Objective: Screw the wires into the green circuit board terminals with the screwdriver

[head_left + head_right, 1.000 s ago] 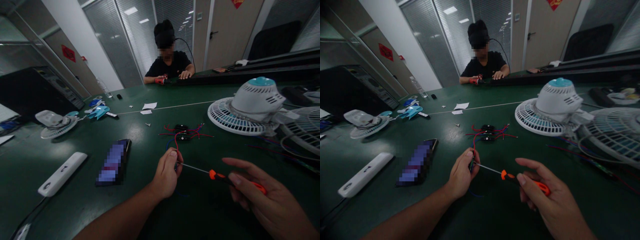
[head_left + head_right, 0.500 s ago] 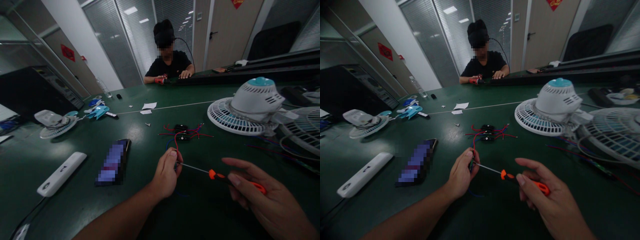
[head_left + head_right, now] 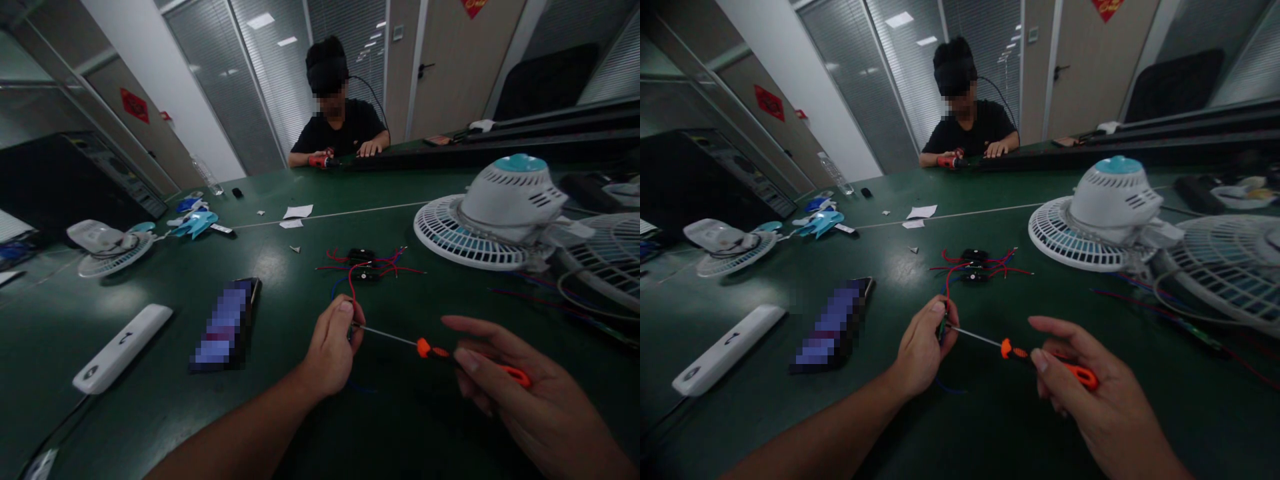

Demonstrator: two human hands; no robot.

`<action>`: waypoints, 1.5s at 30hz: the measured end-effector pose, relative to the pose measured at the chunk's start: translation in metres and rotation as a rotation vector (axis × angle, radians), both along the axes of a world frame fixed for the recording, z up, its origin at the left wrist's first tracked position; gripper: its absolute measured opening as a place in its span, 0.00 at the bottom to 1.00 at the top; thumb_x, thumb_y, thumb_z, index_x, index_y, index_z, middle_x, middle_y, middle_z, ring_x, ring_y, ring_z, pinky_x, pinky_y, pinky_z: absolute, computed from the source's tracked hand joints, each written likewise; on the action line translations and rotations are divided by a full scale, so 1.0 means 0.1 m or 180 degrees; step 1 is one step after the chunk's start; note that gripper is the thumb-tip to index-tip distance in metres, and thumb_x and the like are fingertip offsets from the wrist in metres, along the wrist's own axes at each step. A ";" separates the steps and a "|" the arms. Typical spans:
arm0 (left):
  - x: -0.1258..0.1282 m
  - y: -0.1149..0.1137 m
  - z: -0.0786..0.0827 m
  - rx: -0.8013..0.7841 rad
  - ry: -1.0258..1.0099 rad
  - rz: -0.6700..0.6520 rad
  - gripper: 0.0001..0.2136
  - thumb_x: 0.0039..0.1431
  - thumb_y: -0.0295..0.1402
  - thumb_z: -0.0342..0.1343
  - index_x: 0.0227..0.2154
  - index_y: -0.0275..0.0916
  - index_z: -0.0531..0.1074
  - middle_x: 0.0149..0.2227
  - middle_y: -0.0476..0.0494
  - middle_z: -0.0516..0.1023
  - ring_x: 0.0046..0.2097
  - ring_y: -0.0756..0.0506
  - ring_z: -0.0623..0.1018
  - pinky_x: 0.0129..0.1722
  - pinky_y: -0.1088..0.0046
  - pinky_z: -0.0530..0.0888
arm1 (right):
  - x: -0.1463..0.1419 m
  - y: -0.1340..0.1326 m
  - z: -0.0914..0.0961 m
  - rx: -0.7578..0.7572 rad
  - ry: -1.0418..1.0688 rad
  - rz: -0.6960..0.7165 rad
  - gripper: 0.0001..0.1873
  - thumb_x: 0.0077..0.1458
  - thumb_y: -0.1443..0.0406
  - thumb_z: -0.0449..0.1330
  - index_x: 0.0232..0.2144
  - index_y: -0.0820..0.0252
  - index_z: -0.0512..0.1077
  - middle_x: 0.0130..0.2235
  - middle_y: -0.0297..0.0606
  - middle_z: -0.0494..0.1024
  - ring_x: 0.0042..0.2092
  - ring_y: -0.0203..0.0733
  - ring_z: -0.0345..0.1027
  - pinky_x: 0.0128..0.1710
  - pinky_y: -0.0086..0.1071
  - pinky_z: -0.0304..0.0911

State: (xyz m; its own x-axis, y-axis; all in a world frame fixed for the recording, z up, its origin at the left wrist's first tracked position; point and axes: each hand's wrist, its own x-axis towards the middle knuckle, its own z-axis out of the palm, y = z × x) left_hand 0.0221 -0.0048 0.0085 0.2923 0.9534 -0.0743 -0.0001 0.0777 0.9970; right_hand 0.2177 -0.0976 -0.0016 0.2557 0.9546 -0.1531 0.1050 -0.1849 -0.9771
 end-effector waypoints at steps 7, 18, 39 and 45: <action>-0.01 0.00 0.01 -0.0009 0.0015 -0.0009 0.17 0.59 0.47 0.44 0.25 0.38 0.64 0.20 0.55 0.59 0.19 0.54 0.58 0.16 0.80 0.54 | 0.01 0.02 -0.02 0.0019 -0.0050 0.0040 0.27 0.52 0.48 0.62 0.49 0.56 0.71 0.21 0.32 0.75 0.21 0.37 0.66 0.17 0.26 0.65; -0.01 0.01 0.00 -0.0015 -0.0001 -0.0030 0.17 0.59 0.47 0.44 0.25 0.38 0.64 0.20 0.55 0.59 0.18 0.54 0.58 0.16 0.80 0.54 | 0.02 0.03 -0.02 0.0109 -0.0041 0.0058 0.25 0.52 0.48 0.62 0.46 0.56 0.73 0.22 0.33 0.75 0.22 0.38 0.67 0.18 0.26 0.65; -0.01 -0.01 -0.01 -0.0055 -0.0055 -0.0029 0.17 0.60 0.47 0.45 0.25 0.37 0.64 0.24 0.53 0.61 0.21 0.54 0.59 0.17 0.81 0.54 | -0.04 -0.01 0.05 -0.0472 -0.0092 -0.0203 0.32 0.52 0.41 0.54 0.46 0.55 0.75 0.12 0.29 0.66 0.16 0.37 0.59 0.13 0.27 0.53; -0.01 -0.01 0.00 -0.0074 -0.0019 -0.0032 0.18 0.59 0.47 0.45 0.25 0.38 0.64 0.23 0.54 0.60 0.20 0.54 0.59 0.17 0.80 0.55 | -0.06 0.00 0.11 -0.0230 -0.0415 0.0005 0.29 0.54 0.42 0.54 0.44 0.56 0.75 0.12 0.27 0.64 0.16 0.36 0.58 0.14 0.28 0.53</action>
